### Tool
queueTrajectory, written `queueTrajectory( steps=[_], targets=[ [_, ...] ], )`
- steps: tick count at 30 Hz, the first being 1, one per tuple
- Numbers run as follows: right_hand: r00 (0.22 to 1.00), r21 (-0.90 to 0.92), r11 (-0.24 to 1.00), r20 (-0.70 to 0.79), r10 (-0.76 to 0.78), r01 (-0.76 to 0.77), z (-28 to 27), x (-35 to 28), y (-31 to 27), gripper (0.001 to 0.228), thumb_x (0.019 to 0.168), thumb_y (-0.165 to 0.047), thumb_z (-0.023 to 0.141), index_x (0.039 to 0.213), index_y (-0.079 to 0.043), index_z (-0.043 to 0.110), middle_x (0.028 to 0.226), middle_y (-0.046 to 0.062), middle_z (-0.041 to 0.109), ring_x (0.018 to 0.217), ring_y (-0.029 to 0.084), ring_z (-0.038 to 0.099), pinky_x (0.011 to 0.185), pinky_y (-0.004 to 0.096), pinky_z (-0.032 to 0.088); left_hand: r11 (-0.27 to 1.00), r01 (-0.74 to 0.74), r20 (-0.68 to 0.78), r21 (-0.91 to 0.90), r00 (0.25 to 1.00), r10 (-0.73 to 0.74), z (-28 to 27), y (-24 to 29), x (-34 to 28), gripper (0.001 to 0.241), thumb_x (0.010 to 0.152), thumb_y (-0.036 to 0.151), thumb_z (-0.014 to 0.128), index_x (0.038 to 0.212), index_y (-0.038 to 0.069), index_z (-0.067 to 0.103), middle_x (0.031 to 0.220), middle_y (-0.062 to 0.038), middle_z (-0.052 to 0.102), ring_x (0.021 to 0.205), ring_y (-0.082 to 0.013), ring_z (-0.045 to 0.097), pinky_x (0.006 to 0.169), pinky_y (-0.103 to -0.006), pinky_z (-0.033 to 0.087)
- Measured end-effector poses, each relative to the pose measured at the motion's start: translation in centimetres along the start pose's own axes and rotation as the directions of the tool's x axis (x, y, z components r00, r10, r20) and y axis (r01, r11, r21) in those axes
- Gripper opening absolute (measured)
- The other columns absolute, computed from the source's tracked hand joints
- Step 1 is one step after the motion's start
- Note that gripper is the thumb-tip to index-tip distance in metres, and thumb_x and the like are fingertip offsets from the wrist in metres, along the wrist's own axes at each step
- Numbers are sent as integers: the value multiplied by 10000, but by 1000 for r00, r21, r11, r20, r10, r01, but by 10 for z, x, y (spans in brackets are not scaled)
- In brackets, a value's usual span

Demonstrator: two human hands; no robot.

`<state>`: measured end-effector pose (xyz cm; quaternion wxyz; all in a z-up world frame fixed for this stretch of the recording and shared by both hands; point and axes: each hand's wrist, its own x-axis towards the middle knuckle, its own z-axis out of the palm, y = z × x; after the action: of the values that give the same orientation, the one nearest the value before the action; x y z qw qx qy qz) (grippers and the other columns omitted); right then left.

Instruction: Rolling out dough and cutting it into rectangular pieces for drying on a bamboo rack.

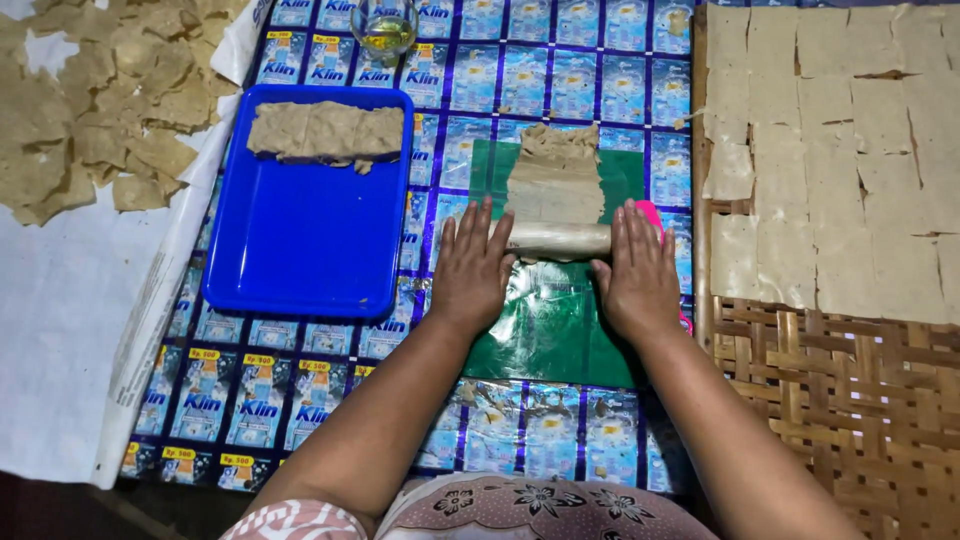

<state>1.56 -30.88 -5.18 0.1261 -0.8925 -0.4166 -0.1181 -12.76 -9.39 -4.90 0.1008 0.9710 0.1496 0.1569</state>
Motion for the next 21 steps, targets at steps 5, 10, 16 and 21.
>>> queueTrajectory(
  steps=[5, 10, 16, 21],
  targets=[
    [1000, 24, 1000, -13, -7, 7, 1, -1, -3, 837, 965, -420, 608, 1591, 33, 285, 1664, 222, 304, 1536, 375, 302, 1251, 541, 158, 999, -53, -37, -9, 998, 53, 2, -3, -5, 616, 1031, 365, 479, 1588, 125, 372, 1666, -184, 278, 1546, -342, 228, 1257, -520, 135],
    [999, 33, 999, -3, 42, -42, 22, 40, 13, 829, 1003, -488, 552, 1590, 41, 303, 1660, 223, 315, 1525, 362, 309, 1251, 554, 133, 999, 12, -34, -48, 999, -14, 8, -10, 36, 549, 1055, 396, 469, 1534, 130, 452, 1649, -173, 336, 1548, -348, 267, 1261, -515, 163],
    [989, -5, 991, 72, 131, -131, 38, 98, 28, 743, 1057, -496, 408, 1577, 31, 342, 1665, 221, 307, 1548, 327, 282, 1237, 620, 65, 997, 64, 1, -31, 998, -64, 18, -23, 97, 542, 1058, 436, 424, 1498, 130, 503, 1636, -163, 354, 1523, -379, 273, 1240, -512, 181],
    [957, 6, 974, 189, 221, -226, 40, 144, 34, 699, 1035, -453, 352, 1618, -75, 273, 1705, 168, 190, 1572, 294, 175, 1199, 661, 14, 990, 143, 105, -8, 984, -142, 26, -36, 137, 586, 1047, 435, 383, 1552, 147, 452, 1663, -148, 295, 1552, -342, 230, 1249, -519, 153]
  ],
)
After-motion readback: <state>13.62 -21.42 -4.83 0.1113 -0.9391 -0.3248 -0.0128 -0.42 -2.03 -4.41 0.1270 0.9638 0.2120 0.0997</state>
